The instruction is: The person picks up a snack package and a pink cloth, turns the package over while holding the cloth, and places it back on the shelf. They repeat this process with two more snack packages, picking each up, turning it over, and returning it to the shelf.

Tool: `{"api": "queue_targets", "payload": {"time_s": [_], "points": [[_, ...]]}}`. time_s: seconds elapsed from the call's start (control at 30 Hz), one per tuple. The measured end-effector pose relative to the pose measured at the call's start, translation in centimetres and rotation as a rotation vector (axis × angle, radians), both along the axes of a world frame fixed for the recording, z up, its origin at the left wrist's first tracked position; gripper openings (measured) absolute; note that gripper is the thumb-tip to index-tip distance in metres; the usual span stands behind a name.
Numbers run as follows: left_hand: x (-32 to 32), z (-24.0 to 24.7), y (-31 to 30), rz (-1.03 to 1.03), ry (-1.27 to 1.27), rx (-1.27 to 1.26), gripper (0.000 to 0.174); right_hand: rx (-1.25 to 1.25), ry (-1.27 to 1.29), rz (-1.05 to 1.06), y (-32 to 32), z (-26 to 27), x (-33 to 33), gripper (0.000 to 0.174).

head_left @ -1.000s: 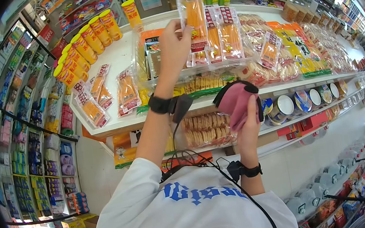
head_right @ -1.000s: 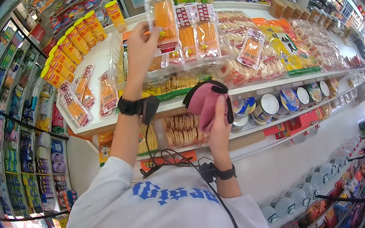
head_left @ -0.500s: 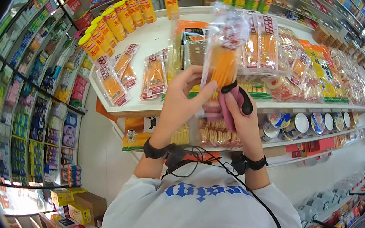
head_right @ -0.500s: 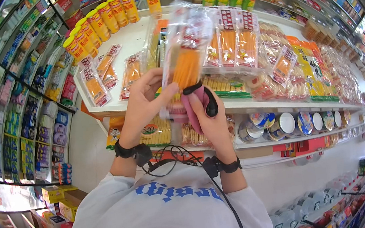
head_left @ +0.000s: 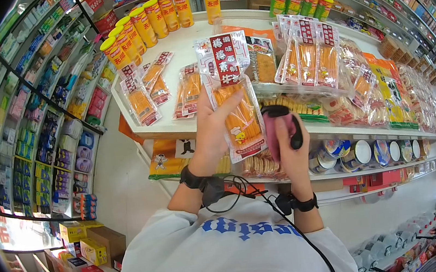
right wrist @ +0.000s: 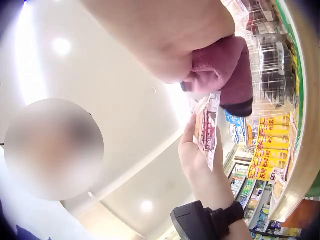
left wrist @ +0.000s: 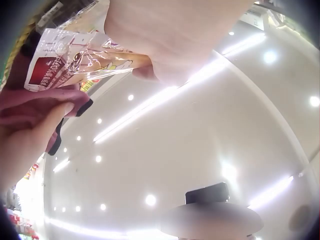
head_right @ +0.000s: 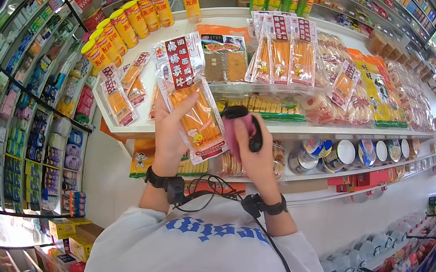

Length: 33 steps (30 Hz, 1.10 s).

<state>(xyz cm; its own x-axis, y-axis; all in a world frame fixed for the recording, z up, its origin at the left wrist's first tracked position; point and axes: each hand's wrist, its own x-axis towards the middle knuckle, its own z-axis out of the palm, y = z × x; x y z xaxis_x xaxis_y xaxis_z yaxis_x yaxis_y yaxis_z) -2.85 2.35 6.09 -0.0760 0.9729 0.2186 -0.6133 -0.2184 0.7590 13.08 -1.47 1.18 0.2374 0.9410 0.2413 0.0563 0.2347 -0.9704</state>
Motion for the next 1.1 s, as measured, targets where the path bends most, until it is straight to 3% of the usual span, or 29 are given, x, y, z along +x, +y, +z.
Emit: {"api": "queue_targets", "payload": {"time_s": [0.1,0.27,0.57,0.67,0.77,0.83,0.9,0.97,1.03,1.1], "points": [[0.1,-0.2,0.3,0.011,-0.009,-0.037,0.040,0.106,0.110,0.054,0.7,0.5,0.5,0.029],[1.3,-0.3,-0.1,-0.037,0.005,-0.006,0.032,0.161,0.015,0.097,-0.4,1.5,-0.2,0.024],[1.9,-1.4,0.1,-0.052,0.058,0.005,0.030,-0.010,0.009,0.165,-0.6,0.9,-0.1,0.034],[1.7,-1.9,0.1,-0.043,0.068,0.026,0.033,0.152,0.009,-0.198,-0.3,-0.3,-0.6,0.037],[1.8,-0.9,-0.3,0.050,0.356,0.114,0.040,0.146,0.068,-0.105,-0.2,1.3,0.8,0.041],[3.8,-0.8,-0.5,0.053,0.549,0.383,0.046,-0.125,0.176,0.110,-1.3,2.1,0.2,0.044],[4.7,-0.5,-0.7,0.053,0.756,0.588,0.051,-0.202,0.291,0.243,-2.2,1.4,-0.5,0.048],[5.0,-0.2,-0.8,0.037,0.964,0.738,0.056,-0.082,0.403,0.272,-2.3,-1.1,-0.3,0.054],[5.0,-0.5,-0.3,0.026,1.071,0.723,0.048,0.044,0.610,0.431,-1.5,-1.5,0.7,0.052],[5.2,-0.6,-0.4,0.071,1.246,0.708,0.049,0.031,0.689,0.420,-1.2,-1.3,1.1,0.048]]}}
